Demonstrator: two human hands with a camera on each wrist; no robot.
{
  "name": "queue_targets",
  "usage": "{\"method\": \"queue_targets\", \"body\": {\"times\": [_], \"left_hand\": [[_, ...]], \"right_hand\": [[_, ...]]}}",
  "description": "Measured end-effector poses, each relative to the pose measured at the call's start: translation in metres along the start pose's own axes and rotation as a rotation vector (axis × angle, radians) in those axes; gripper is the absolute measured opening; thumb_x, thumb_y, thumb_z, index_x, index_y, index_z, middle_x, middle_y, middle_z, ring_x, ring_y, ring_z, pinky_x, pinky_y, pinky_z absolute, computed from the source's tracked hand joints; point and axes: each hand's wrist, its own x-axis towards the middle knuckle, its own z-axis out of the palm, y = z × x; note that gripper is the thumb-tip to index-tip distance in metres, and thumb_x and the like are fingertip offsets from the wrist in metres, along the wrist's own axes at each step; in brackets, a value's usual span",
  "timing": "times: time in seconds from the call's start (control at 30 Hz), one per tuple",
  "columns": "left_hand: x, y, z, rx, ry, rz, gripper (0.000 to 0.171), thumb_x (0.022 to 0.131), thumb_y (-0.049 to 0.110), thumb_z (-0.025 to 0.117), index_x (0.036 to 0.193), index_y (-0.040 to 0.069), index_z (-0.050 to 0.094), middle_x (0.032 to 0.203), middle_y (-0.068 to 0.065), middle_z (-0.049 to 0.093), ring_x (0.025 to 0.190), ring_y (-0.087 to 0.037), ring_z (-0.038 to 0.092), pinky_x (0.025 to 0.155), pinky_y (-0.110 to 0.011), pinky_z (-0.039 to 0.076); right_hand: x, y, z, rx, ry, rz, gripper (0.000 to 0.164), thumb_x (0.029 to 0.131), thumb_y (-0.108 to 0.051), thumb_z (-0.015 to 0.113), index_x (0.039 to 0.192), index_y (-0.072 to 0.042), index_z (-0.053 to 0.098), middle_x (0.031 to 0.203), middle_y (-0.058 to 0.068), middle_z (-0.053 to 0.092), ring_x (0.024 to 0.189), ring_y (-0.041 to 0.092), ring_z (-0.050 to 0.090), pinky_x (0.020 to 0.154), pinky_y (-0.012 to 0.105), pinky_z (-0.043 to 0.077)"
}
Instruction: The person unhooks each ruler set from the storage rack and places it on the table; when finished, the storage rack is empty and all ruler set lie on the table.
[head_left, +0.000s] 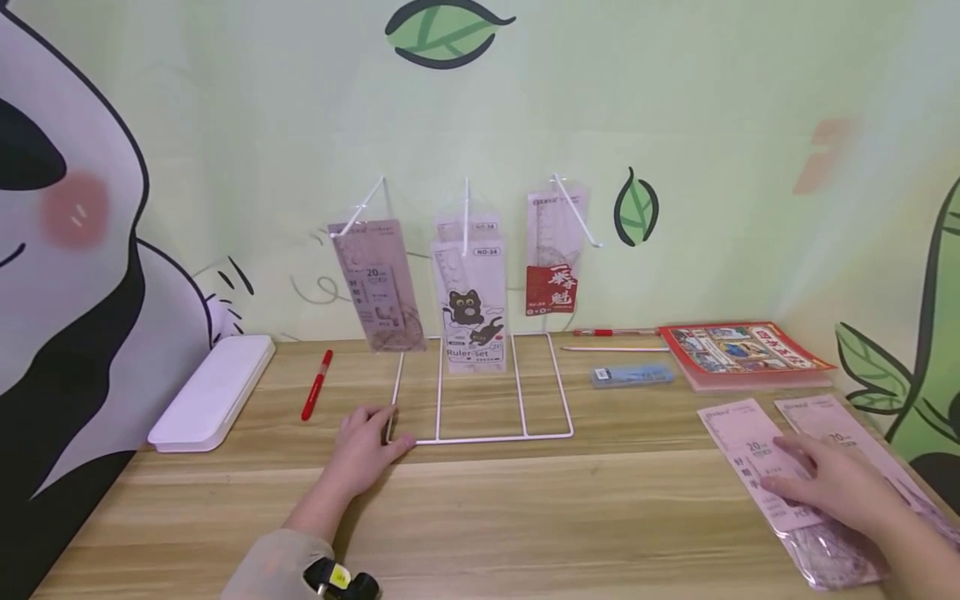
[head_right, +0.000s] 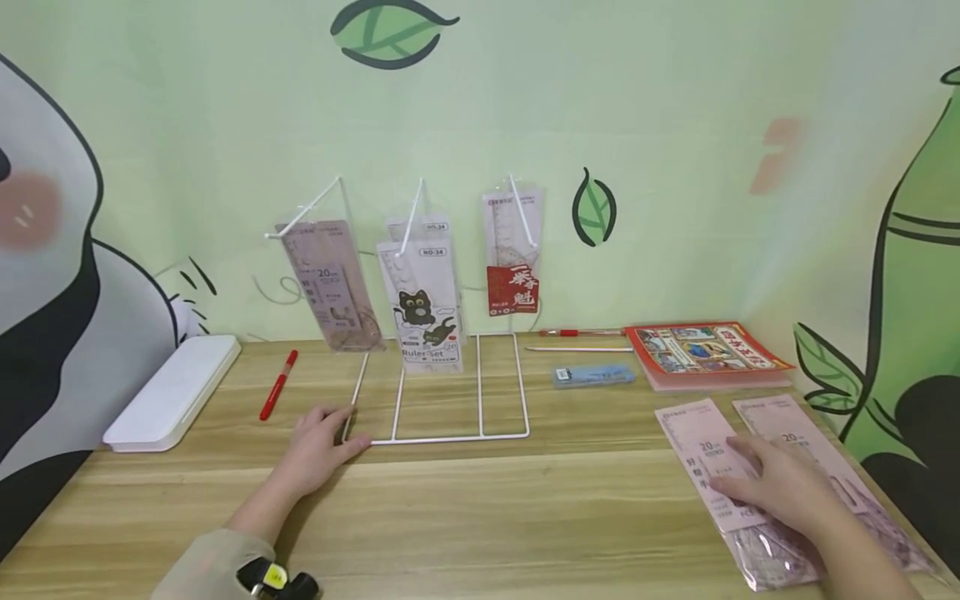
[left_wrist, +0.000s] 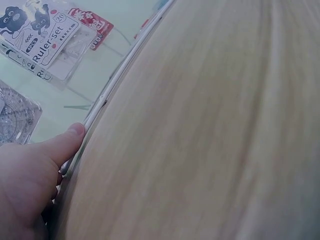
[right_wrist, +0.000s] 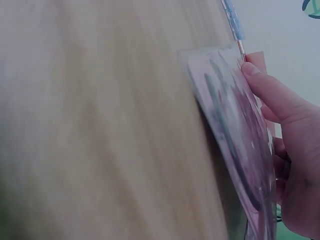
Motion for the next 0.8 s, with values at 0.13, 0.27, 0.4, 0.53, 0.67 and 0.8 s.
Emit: {"method": "queue_targets", "body": {"times": [0.13, 0.27, 0.4, 0.53, 0.67, 0.8], "left_hand": [[-0.001, 0.001, -0.002, 0.006, 0.007, 0.019, 0.064, 0.084, 0.037, 0.069, 0.133, -0.001, 0.05, 0.127, -0.022, 0.046, 0.113, -0.037, 0.039, 0.094, -0.052, 0.032], [-0.001, 0.001, -0.002, 0.002, 0.003, 0.015, 0.064, 0.084, 0.037, 0.069, 0.133, 0.0, 0.05, 0.127, -0.022, 0.045, 0.114, -0.037, 0.038, 0.094, -0.052, 0.032], [-0.002, 0.001, -0.002, 0.004, 0.001, 0.017, 0.064, 0.085, 0.037, 0.069, 0.133, 0.0, 0.05, 0.127, -0.022, 0.045, 0.114, -0.037, 0.038, 0.095, -0.052, 0.032], [-0.001, 0.001, -0.002, 0.005, 0.003, 0.016, 0.064, 0.084, 0.037, 0.069, 0.133, 0.0, 0.05, 0.127, -0.022, 0.045, 0.113, -0.037, 0.038, 0.094, -0.051, 0.032], [-0.001, 0.0, -0.001, 0.004, 0.003, 0.008, 0.064, 0.084, 0.037, 0.069, 0.133, 0.0, 0.049, 0.128, -0.022, 0.045, 0.113, -0.037, 0.038, 0.094, -0.051, 0.032], [-0.001, -0.001, 0.0, 0.01, 0.003, 0.015, 0.064, 0.084, 0.038, 0.069, 0.133, 0.0, 0.05, 0.128, -0.022, 0.045, 0.114, -0.037, 0.038, 0.095, -0.051, 0.031]], "right_hand": [[-0.003, 0.004, 0.001, -0.015, 0.007, 0.003, 0.08, 0.078, -0.052, 0.069, 0.126, 0.009, 0.05, 0.124, 0.044, 0.04, 0.11, 0.062, 0.034, 0.087, 0.068, 0.027], [-0.004, 0.007, 0.002, -0.02, 0.019, 0.0, 0.079, 0.078, -0.051, 0.07, 0.125, 0.009, 0.05, 0.124, 0.044, 0.04, 0.11, 0.062, 0.035, 0.087, 0.067, 0.028], [-0.004, 0.01, 0.002, -0.022, 0.024, 0.005, 0.078, 0.078, -0.051, 0.069, 0.124, 0.009, 0.05, 0.123, 0.044, 0.04, 0.109, 0.062, 0.036, 0.086, 0.067, 0.029], [-0.004, 0.011, 0.002, -0.011, 0.016, 0.013, 0.079, 0.079, -0.051, 0.069, 0.125, 0.009, 0.048, 0.124, 0.045, 0.038, 0.109, 0.063, 0.034, 0.086, 0.067, 0.029], [-0.004, 0.011, 0.002, 0.003, 0.005, 0.022, 0.079, 0.08, -0.051, 0.068, 0.127, 0.01, 0.047, 0.125, 0.045, 0.037, 0.11, 0.063, 0.033, 0.086, 0.068, 0.028], [-0.004, 0.01, -0.001, 0.012, 0.002, 0.035, 0.079, 0.081, -0.051, 0.066, 0.128, 0.01, 0.045, 0.121, 0.047, 0.037, 0.108, 0.061, 0.032, 0.084, 0.07, 0.028]]}}
